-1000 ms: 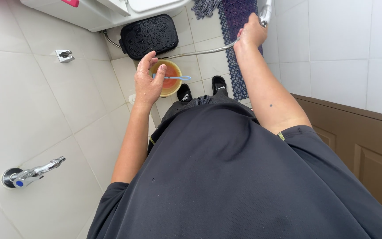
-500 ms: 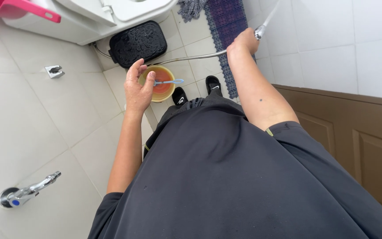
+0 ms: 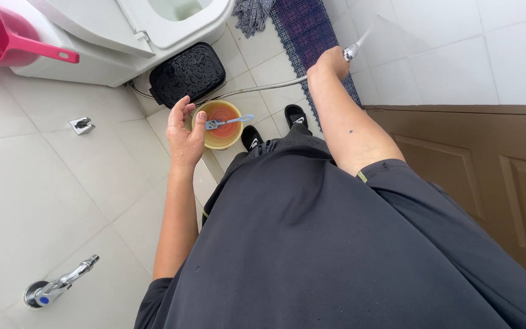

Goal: The person wipes a white wall cabinet with a purple cloth, then rinses the cloth and washes their hands at the sink. They proceed to use a handheld bidet sprayer to rinse a yellow bucket and the toilet bowl.

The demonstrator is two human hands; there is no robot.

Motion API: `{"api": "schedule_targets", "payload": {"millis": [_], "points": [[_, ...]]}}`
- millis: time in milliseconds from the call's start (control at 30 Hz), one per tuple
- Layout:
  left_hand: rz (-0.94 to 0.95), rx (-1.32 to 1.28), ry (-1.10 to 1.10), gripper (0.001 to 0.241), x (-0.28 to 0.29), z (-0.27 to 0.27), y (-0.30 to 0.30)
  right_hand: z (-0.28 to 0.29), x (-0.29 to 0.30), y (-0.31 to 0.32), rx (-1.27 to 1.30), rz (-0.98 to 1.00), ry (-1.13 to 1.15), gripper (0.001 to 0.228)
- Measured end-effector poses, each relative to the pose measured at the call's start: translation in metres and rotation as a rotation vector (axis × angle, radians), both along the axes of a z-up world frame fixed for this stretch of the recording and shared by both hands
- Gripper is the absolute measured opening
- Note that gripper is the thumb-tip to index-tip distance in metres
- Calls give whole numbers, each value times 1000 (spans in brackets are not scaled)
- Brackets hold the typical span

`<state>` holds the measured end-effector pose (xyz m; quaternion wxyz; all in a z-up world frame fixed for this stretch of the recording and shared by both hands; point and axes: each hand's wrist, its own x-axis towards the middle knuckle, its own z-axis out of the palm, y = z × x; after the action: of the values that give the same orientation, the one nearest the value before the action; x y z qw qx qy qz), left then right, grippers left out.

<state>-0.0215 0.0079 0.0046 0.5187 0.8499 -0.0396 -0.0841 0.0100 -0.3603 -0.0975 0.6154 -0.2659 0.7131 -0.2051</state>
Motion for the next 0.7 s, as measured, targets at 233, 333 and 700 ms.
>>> {"api": "schedule_targets", "payload": {"millis": [233,333,700], "points": [[0,6,6,46,3,3,-3,-11,-8,-6,-74,32,45,43],[4,-18,7,46,2,1,-1,-25,-1,-2,-190,121,-9,39],[0,-29,34,45,1,1,-3,-11,2,38,-355,742,-91,10]]}}
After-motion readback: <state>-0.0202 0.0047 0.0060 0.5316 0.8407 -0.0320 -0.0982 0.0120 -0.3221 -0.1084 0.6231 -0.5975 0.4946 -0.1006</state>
